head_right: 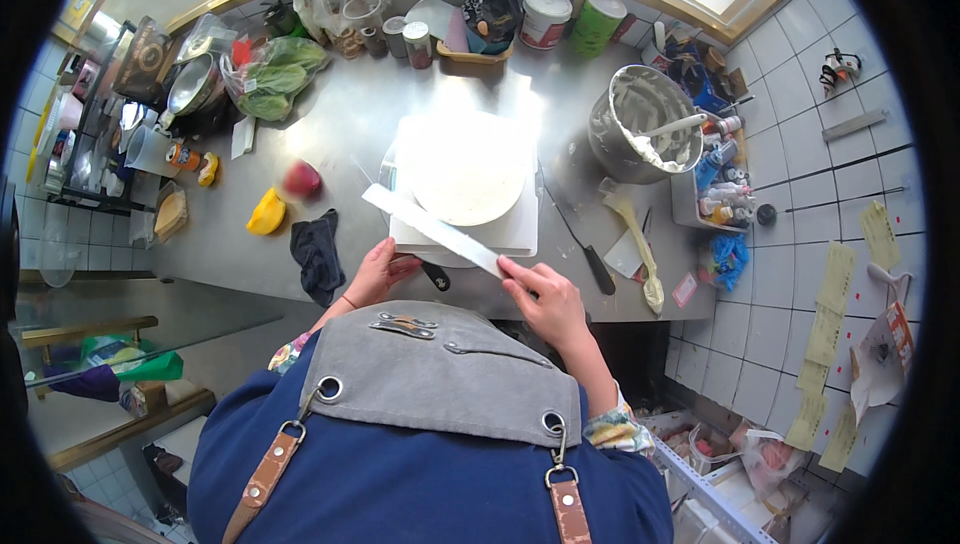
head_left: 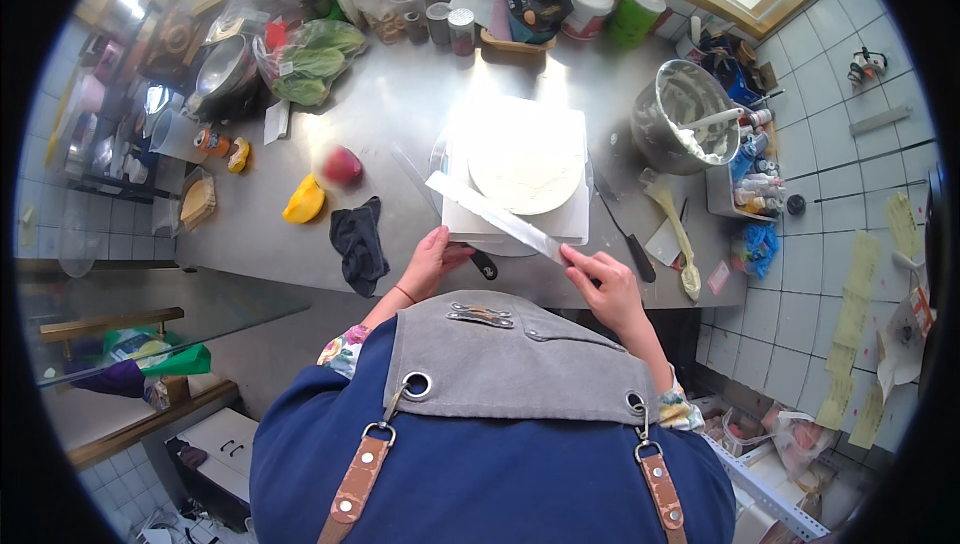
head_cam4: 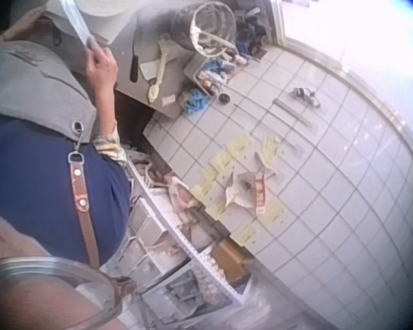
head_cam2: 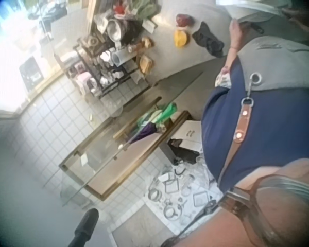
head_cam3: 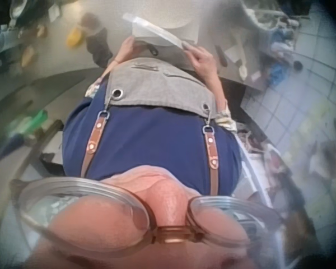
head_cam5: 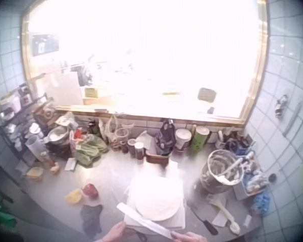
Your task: The person applies icing to the top and sides of a cake using a piping bag and a metal spatula on a rotating stand, smoothing the surface and edges.
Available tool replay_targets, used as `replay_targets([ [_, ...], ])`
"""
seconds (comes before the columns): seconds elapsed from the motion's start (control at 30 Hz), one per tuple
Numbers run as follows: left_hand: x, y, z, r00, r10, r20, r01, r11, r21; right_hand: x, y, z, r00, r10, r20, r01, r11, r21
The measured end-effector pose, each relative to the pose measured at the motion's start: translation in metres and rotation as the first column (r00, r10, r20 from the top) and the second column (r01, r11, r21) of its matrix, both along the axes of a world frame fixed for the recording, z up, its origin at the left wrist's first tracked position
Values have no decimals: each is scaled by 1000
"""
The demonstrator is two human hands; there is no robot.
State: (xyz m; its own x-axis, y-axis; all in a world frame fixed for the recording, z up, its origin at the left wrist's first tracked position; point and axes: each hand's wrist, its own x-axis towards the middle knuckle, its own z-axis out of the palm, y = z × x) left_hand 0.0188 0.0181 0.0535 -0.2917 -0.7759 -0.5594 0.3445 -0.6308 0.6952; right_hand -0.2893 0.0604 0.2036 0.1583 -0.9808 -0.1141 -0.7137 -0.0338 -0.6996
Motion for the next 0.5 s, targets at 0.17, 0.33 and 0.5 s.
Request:
replay_targets([
  [0.17, 3, 4, -15, 1000, 27, 7, -27, 1000, -13, -58, -25, -46, 903, -307, 299, 381, 895, -233],
  [0.33, -11, 1, 5, 999, 45, -10, -45, 999, 22, -110, -97, -84, 756, -610, -238, 429, 736, -524],
  [0.5, -12, 3, 4, 998, 15, 53, -15, 1000, 8, -100, -155, -63, 684, -613, -396, 490, 787, -374],
])
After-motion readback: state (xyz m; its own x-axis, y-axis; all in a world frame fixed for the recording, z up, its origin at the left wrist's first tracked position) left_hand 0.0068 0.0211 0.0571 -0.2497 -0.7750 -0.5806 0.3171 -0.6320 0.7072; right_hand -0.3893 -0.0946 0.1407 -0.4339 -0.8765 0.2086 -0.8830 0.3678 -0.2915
